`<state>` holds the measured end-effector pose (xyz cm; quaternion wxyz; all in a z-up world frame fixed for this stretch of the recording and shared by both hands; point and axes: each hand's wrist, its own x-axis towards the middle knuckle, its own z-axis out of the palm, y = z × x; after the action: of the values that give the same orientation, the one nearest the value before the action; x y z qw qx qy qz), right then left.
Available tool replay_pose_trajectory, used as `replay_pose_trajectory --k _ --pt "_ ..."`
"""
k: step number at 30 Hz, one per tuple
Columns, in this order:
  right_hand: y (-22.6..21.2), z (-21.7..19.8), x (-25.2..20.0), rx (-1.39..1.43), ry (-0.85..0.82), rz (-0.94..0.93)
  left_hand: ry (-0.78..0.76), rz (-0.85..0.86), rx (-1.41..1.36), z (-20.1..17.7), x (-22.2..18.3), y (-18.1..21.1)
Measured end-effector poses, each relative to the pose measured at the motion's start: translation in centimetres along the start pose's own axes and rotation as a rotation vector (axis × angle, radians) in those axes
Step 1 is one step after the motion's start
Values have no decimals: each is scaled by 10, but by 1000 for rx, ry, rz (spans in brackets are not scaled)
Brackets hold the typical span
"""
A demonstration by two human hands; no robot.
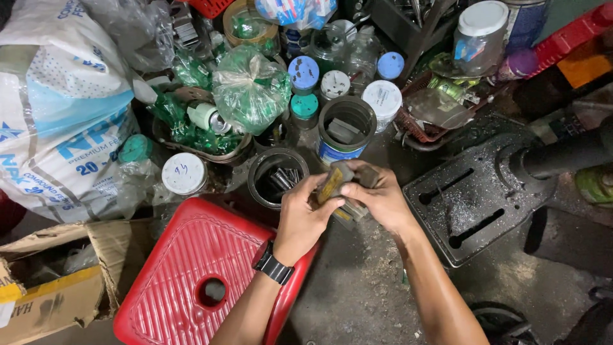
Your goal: The recorder is cleaning, inspecting, and organizing various internal motorcycle engine components such as the crankcase and cylinder head.
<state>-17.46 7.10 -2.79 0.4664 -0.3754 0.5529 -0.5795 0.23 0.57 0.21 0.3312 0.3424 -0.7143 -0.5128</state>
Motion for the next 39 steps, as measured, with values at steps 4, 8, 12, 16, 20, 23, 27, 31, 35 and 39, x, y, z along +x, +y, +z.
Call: replay_pose_trajectory --k 4,8,12,16,20,23,27,31,35,39 --pt "9 -5 -5 55 -11 51 35 81 41 0 1 4" --pt "20 -11 -11 294 19 164 -20 109 9 -1 0 4" --pt "22 -16 -18 460 -21 179 -44 -49 -40 1 0 3" --pt "23 -16 -19 502 -73 101 -33 -83 -68 -1 0 -1" --pt "24 -15 -18 512 -97 82 -13 2 -70 -1 -1 -4" --pt "25 -15 -18 513 -90 93 -12 -8 -61 -2 -2 -6" --pt "28 -16 -19 507 -85 85 -40 -26 -85 -2 -1 -7" --pt "29 -16 -20 506 -83 83 -76 -103 -170 0 0 -7" --pt "32 -17 -20 517 -80 82 -84 -101 -207 1 -1 -8" --pt "36 -19 -20 473 -47 85 -45 -103 -119 1 -1 -10"
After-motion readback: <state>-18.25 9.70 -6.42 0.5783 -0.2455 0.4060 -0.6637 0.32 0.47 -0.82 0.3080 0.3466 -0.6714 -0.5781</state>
